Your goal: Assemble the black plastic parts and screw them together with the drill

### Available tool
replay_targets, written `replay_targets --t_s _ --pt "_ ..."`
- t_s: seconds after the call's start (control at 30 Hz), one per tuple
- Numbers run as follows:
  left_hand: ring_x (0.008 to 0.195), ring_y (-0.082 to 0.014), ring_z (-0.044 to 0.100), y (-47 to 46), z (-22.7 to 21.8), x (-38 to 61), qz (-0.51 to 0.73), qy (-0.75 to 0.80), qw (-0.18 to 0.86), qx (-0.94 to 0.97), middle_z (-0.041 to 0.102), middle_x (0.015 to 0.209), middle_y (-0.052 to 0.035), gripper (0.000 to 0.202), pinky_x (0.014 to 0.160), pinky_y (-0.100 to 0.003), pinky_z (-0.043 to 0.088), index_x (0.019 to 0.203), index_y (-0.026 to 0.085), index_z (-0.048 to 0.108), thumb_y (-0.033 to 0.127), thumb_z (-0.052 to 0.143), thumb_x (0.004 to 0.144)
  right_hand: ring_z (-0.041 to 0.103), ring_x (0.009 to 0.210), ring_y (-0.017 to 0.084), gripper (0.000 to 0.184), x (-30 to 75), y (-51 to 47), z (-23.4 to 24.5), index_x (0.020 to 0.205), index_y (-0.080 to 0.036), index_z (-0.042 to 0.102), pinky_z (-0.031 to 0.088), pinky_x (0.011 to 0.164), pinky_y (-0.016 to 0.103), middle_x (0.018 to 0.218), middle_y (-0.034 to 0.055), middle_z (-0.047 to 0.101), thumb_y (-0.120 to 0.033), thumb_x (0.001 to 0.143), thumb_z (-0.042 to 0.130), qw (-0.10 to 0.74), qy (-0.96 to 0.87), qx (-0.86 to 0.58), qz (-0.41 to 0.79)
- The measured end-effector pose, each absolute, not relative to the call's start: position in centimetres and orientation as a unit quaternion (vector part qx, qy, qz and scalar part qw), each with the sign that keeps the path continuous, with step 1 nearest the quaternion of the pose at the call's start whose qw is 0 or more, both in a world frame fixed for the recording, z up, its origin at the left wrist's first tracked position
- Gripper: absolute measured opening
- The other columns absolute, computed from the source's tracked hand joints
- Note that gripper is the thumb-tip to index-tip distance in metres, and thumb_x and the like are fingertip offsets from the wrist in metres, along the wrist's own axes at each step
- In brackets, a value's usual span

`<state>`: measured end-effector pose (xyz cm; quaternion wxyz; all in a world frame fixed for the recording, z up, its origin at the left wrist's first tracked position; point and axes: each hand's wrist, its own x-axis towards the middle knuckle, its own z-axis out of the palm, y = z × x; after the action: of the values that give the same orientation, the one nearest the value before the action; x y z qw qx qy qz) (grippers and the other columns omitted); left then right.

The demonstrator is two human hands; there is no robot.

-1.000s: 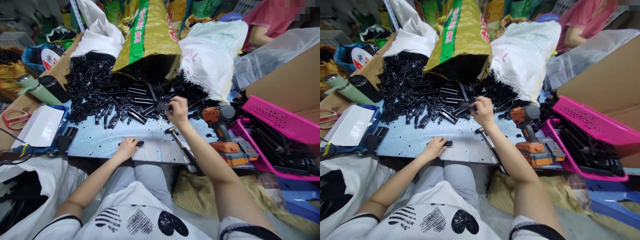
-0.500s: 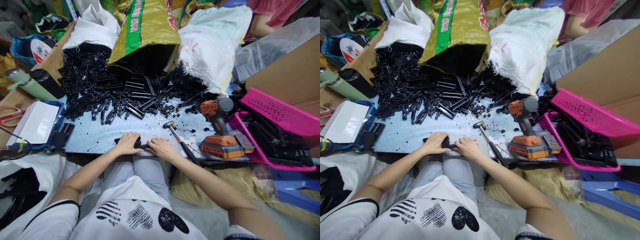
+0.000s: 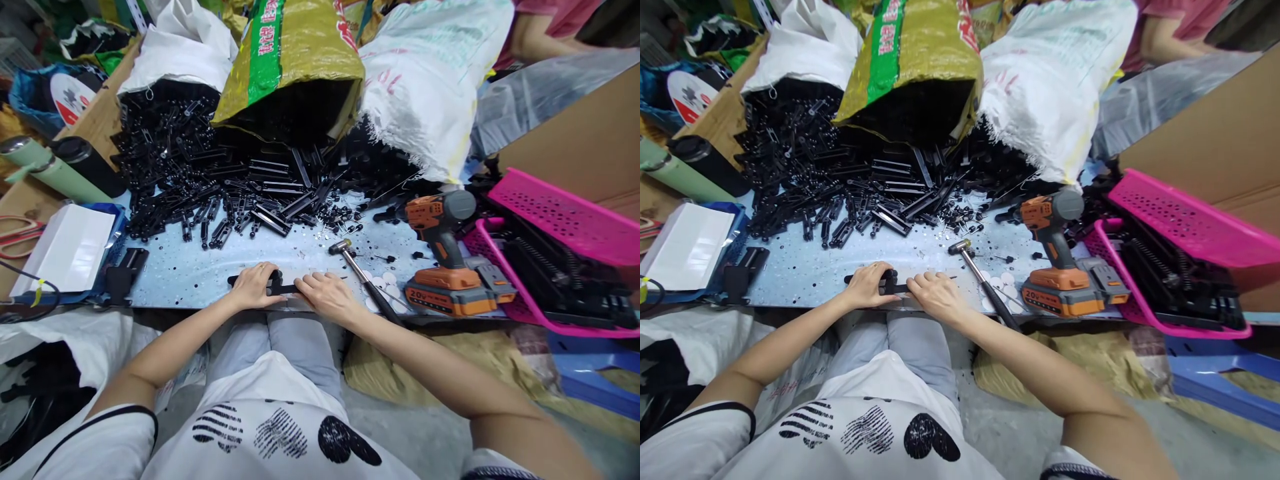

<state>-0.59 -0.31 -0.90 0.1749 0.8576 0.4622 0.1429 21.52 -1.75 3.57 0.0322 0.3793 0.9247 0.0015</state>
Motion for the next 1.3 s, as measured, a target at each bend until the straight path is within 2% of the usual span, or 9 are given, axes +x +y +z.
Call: replay_targets --t_s 0.27,0.37,0.43,0.53,0.7,0.83,1.0,1.1,1.3 --pt "0.091 -0.0234 0.061 0.0 -1.2 -0.2 0.11 0.463 0.163 0.864 0.062 0.094 -0.0074 0.051 0.075 -0.032 0.046 0.102 0.019 0.052 0.064 0.053 0.077 0.053 0.078 0.018 0.035 23.0 0.5 2.1 0.101 -0.017 0.057 0.027 0.066 0.029 0.087 0.0085 0.061 -0.04 0.097 0.031 0.01 0.936 0.352 -0.02" --pt "0.104 -0.0254 0.055 2.2 -0.4 2.7 0.085 0.418 0.169 0.889 0.06 0.106 -0.0099 0.051 0.083 -0.035 0.045 0.111 0.019 0.051 0.06 0.05 0.081 0.053 0.084 0.018 0.038 24.1 0.6 -0.3 0.102 -0.016 0.059 0.031 0.071 0.029 0.091 0.0091 0.061 -0.043 0.096 0.034 -0.027 0.929 0.367 -0.044" --pt "0.114 -0.0246 0.048 5.1 -0.1 6.3 0.113 0.398 0.158 0.897 0.054 0.122 -0.0111 0.044 0.092 -0.036 0.041 0.122 0.018 0.046 0.048 0.042 0.09 0.053 0.088 0.019 0.037 24.4 -0.1 -1.6 0.104 -0.016 0.06 0.033 0.076 0.031 0.093 0.0095 0.062 -0.044 0.095 0.036 -0.049 0.918 0.391 -0.047" --pt "0.107 -0.0224 0.052 10.4 -0.1 12.5 0.114 0.408 0.141 0.895 0.055 0.118 -0.0094 0.036 0.087 -0.034 0.042 0.128 0.02 0.045 0.021 0.036 0.093 0.052 0.094 0.02 0.038 24.8 -1.1 -2.2 0.111 -0.017 0.059 0.036 0.082 0.033 0.103 0.0102 0.062 -0.043 0.095 0.037 -0.079 0.9 0.423 -0.061" --pt "0.103 -0.026 0.054 15.0 -1.4 18.8 0.083 0.428 0.141 0.889 0.059 0.108 -0.0176 0.029 0.083 -0.035 0.045 0.1 0.007 0.062 0.005 0.037 0.086 0.049 0.108 0.028 0.039 30.0 2.2 -1.7 0.121 -0.005 0.053 0.038 0.091 0.041 0.119 0.0223 0.054 -0.022 0.094 0.031 -0.154 0.705 0.692 -0.028" --pt "0.101 -0.0235 0.056 13.8 -0.9 17.7 0.107 0.436 0.13 0.884 0.061 0.105 -0.0172 0.027 0.086 -0.035 0.045 0.101 0.007 0.06 0.006 0.037 0.087 0.049 0.109 0.037 0.039 36.1 7.4 -1.9 0.116 0.005 0.052 0.039 0.086 0.051 0.115 0.0358 0.049 -0.016 0.086 0.04 -0.183 0.44 0.878 -0.035" --pt "0.093 -0.0181 0.061 8.5 0.3 7.8 0.345 0.478 0.204 0.782 0.066 0.102 -0.0086 0.021 0.086 -0.031 0.047 0.103 0.015 0.061 0.022 0.047 0.089 0.055 0.097 0.029 0.035 36.8 9.3 -2.2 0.099 0.0 0.06 0.042 0.081 0.045 0.101 0.0312 0.056 -0.016 0.09 0.03 -0.224 0.428 0.872 -0.082" --pt "0.082 -0.0169 0.065 4.3 -0.6 0.5 0.442 0.549 0.275 0.654 0.068 0.092 -0.0061 0.022 0.081 -0.031 0.051 0.098 0.017 0.063 0.031 0.054 0.085 0.058 0.091 0.021 0.026 32.4 7.3 -1.7 0.099 -0.008 0.061 0.043 0.084 0.035 0.1 0.0192 0.061 -0.022 0.087 0.042 -0.264 0.537 0.793 -0.113" --pt "0.084 -0.0191 0.067 -0.5 -3.4 -4.7 0.492 0.595 0.377 0.511 0.07 0.091 -0.0087 0.029 0.082 -0.033 0.052 0.094 0.014 0.066 0.036 0.062 0.077 0.064 0.076 0.016 0.03 22.6 1.4 -0.4 0.095 -0.016 0.063 0.05 0.07 0.028 0.085 0.0057 0.068 -0.042 0.08 0.058 -0.342 0.663 0.528 -0.406"
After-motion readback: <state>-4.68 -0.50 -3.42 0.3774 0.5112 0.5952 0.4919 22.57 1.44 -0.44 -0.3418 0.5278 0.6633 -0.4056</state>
